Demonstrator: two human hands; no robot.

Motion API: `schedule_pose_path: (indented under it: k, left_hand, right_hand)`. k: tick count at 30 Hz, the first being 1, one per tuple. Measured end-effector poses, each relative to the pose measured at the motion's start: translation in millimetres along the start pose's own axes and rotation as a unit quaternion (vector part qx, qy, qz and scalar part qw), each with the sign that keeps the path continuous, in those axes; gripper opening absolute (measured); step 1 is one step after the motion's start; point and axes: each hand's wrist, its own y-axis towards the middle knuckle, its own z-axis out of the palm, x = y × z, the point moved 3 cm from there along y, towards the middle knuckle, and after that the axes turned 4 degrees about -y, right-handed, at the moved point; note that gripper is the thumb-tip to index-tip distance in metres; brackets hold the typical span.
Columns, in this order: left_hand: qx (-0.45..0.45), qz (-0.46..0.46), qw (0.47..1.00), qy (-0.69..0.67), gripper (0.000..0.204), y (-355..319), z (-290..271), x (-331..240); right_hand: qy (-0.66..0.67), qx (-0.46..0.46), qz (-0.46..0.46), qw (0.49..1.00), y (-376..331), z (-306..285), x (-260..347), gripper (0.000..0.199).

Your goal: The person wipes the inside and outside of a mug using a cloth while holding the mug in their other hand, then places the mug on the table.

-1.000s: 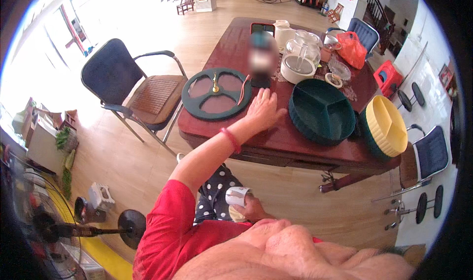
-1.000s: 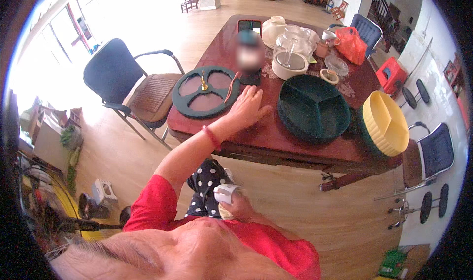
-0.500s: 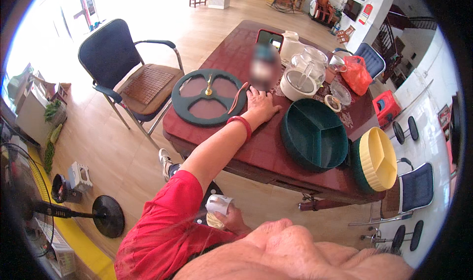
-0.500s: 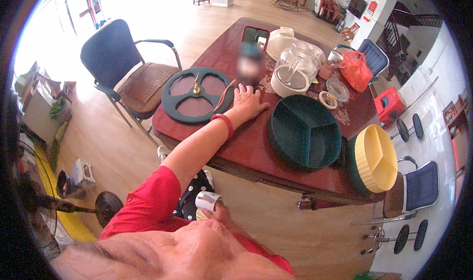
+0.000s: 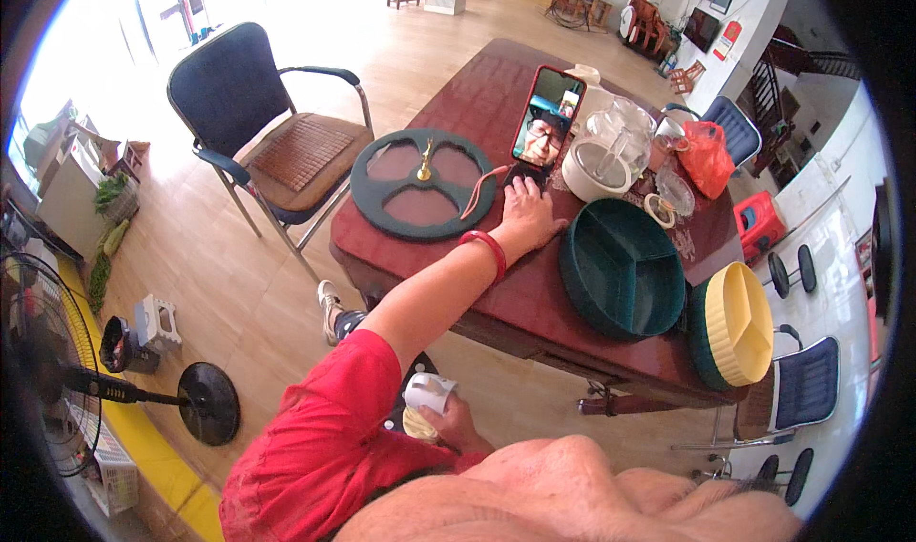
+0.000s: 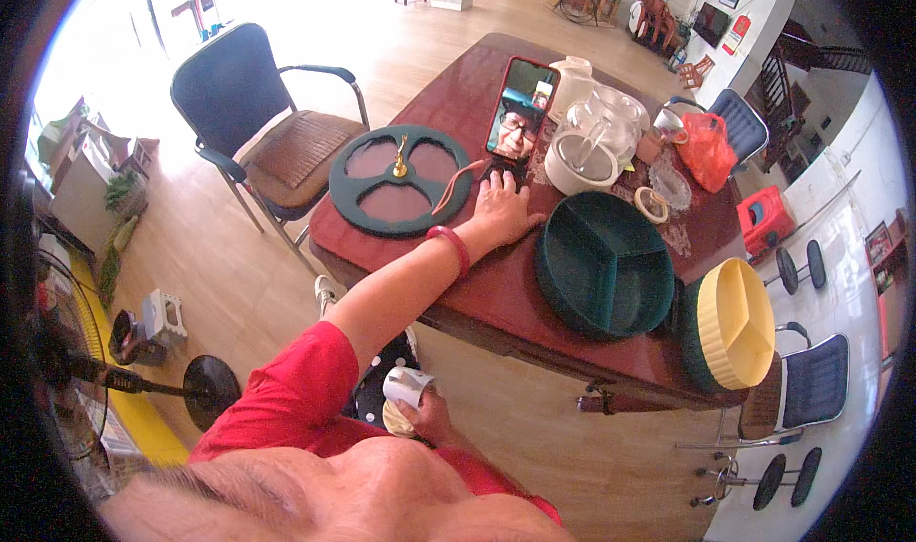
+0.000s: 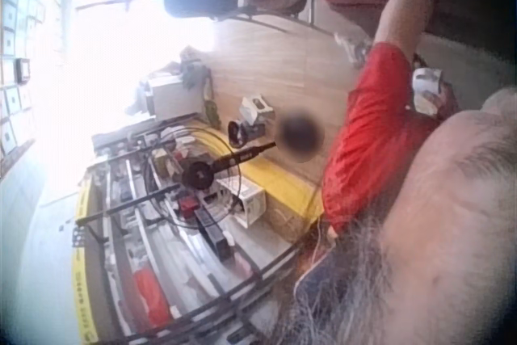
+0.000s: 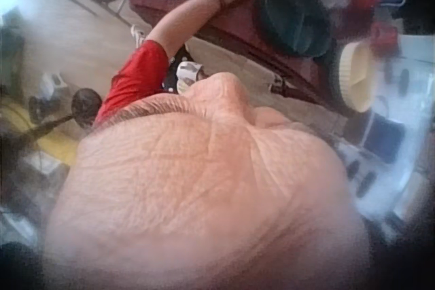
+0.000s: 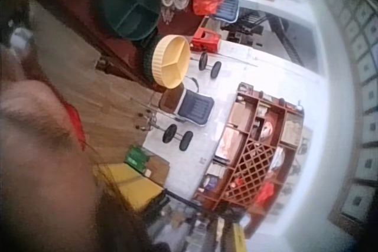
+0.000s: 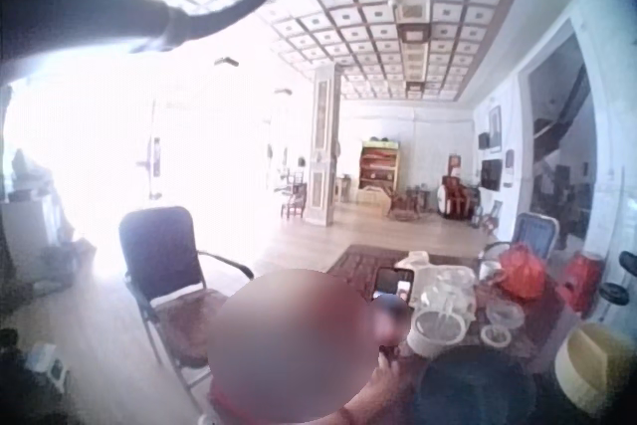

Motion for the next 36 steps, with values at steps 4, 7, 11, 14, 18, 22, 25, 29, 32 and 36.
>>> schedule_pose_path:
  k: [4,7,11,14,18,22,25,29,32,36]
  left_hand:
    - [-0.006,0.001,1.000,-0.002,0.061,-2.2,-2.9,2.7]
    - [0.001,0.007,1.000,-0.020,0.060,-0.5,-0.4,-1.7]
    - [0.013,0.024,0.998,-0.056,0.057,-14.2,-10.8,2.5]
    - [0.040,0.092,0.988,-0.118,0.051,-50.6,-41.7,-1.4]
    - [-0.059,0.251,0.924,-0.283,0.043,-126.3,-69.1,6.1]
    - [0.107,0.190,0.847,-0.485,0.026,-213.7,-117.6,34.4]
    - [0.144,0.126,0.842,-0.504,0.021,-264.6,-124.7,65.5]
    - [0.066,-0.014,0.902,-0.426,0.021,-310.9,-97.0,97.2]
    - [0.058,-0.028,0.917,-0.394,0.027,-329.6,-69.1,109.1]
    - [0.082,-0.106,0.881,-0.453,0.062,-348.0,-47.6,128.2]
  right_hand:
    - [0.016,0.019,0.051,0.998,0.2,-6.9,15.4,0.057]
    - [0.001,-0.002,0.037,0.999,-0.8,-6.1,5.0,0.058]
    - [-0.011,0.011,0.046,0.999,-1.6,-6.8,7.0,0.055]
    - [-0.062,-0.005,0.021,0.998,-2.5,-3.0,-2.0,0.050]
    - [-0.078,-0.003,0.003,0.997,2.5,-4.2,9.1,0.051]
    - [-0.048,-0.002,0.003,0.999,3.0,1.0,9.2,0.047]
    - [-0.002,0.045,0.041,0.998,6.3,-2.1,8.2,0.052]
    - [-0.076,0.024,0.012,0.997,10.5,-1.9,41.7,0.050]
    - [-0.002,0.016,-0.012,1.000,10.8,6.4,43.8,0.047]
    - [0.178,0.030,0.076,0.981,16.7,6.9,67.2,0.041]
